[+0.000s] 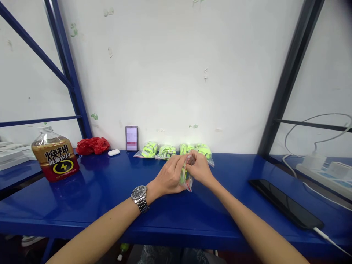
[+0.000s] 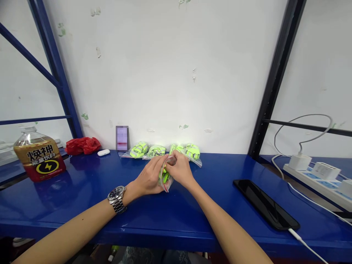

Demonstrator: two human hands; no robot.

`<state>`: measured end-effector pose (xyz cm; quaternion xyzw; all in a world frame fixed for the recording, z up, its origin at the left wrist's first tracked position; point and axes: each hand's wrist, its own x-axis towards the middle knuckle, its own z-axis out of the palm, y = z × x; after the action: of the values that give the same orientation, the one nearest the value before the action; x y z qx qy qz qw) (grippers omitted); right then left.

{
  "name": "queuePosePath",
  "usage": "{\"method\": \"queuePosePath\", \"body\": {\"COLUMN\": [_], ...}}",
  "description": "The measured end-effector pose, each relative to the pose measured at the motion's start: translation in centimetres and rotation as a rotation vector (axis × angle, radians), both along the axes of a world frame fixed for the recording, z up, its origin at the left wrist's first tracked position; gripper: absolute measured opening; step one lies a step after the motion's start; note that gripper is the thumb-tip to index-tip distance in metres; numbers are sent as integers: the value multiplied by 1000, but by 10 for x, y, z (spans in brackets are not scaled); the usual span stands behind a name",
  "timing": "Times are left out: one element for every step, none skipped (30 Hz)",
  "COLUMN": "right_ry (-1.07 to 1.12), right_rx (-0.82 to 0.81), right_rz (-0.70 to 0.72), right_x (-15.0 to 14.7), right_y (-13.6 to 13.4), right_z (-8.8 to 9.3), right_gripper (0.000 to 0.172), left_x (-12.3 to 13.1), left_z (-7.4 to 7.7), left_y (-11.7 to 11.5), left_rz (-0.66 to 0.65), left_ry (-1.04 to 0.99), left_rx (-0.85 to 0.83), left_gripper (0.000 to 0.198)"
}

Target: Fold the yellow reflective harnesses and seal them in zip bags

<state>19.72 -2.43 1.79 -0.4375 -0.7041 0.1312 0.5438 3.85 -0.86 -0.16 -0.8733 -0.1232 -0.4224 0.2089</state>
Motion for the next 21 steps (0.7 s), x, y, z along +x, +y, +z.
{"method": "queuePosePath", "body": {"right_ry": [24, 37, 39, 34, 26, 19, 16, 16, 20, 31, 49, 73, 100, 130, 160, 186, 207, 222, 232, 234, 231], "right_rx": [-13, -23, -23, -14, 4, 25, 44, 61, 68, 63, 49, 28, 2, -27, -54, -78, -99, -115, -125, -129, -127], "right_rz": [-34, -69, -105, -143, -174, -194, -202, -202, -194, -176, -150, -120, -88, -62, -46, -42, -50, -65, -83, -97, -106], "right_x": [-1, -2, -4, -6, -7, -9, -11, -12, -13, -13, -12, -12, -11, -11, -11, -12, -13, -14, -16, -18, -19], "right_y": [2, 3, 5, 6, 7, 8, 8, 9, 9, 9, 9, 9, 9, 10, 10, 12, 13, 14, 16, 17, 18], "right_z": [-1, -2, -3, -3, -4, -4, -5, -5, -6, -7, -8, -9, -10, -11, -12, -13, -13, -13, -13, -13, -12], "right_gripper": [24, 25, 26, 26, 26, 25, 24, 24, 23, 22, 20, 19, 17, 17, 16, 16, 17, 17, 17, 17, 17], "left_x": [1, 2, 3, 4, 5, 5, 6, 6, 7, 8, 9, 10, 11, 11, 12, 13, 14, 14, 14, 15, 15], "left_z": [0, 0, 0, 0, 0, 0, 1, 1, 1, 1, 0, 0, 0, -1, -1, -1, -2, -1, -1, -1, 0], "left_y": [-1, -2, -3, -3, -3, -3, -3, -3, -4, -4, -5, -6, -6, -7, -7, -7, -7, -6, -5, -5, -5], "left_rz": [4, 9, 16, 23, 32, 39, 46, 52, 58, 65, 72, 78, 84, 89, 95, 101, 105, 105, 101, 91, 78], "left_ry": [17, 31, 42, 50, 51, 54, 57, 61, 67, 75, 88, 101, 111, 121, 129, 133, 135, 136, 139, 141, 141], "left_rx": [7, 12, 14, 14, 15, 17, 20, 22, 26, 31, 37, 42, 45, 44, 37, 27, 16, 6, -3, -10, -17], "left_gripper": [78, 75, 72, 71, 71, 72, 73, 73, 74, 74, 73, 73, 72, 72, 72, 72, 72, 72, 72, 73, 74]}}
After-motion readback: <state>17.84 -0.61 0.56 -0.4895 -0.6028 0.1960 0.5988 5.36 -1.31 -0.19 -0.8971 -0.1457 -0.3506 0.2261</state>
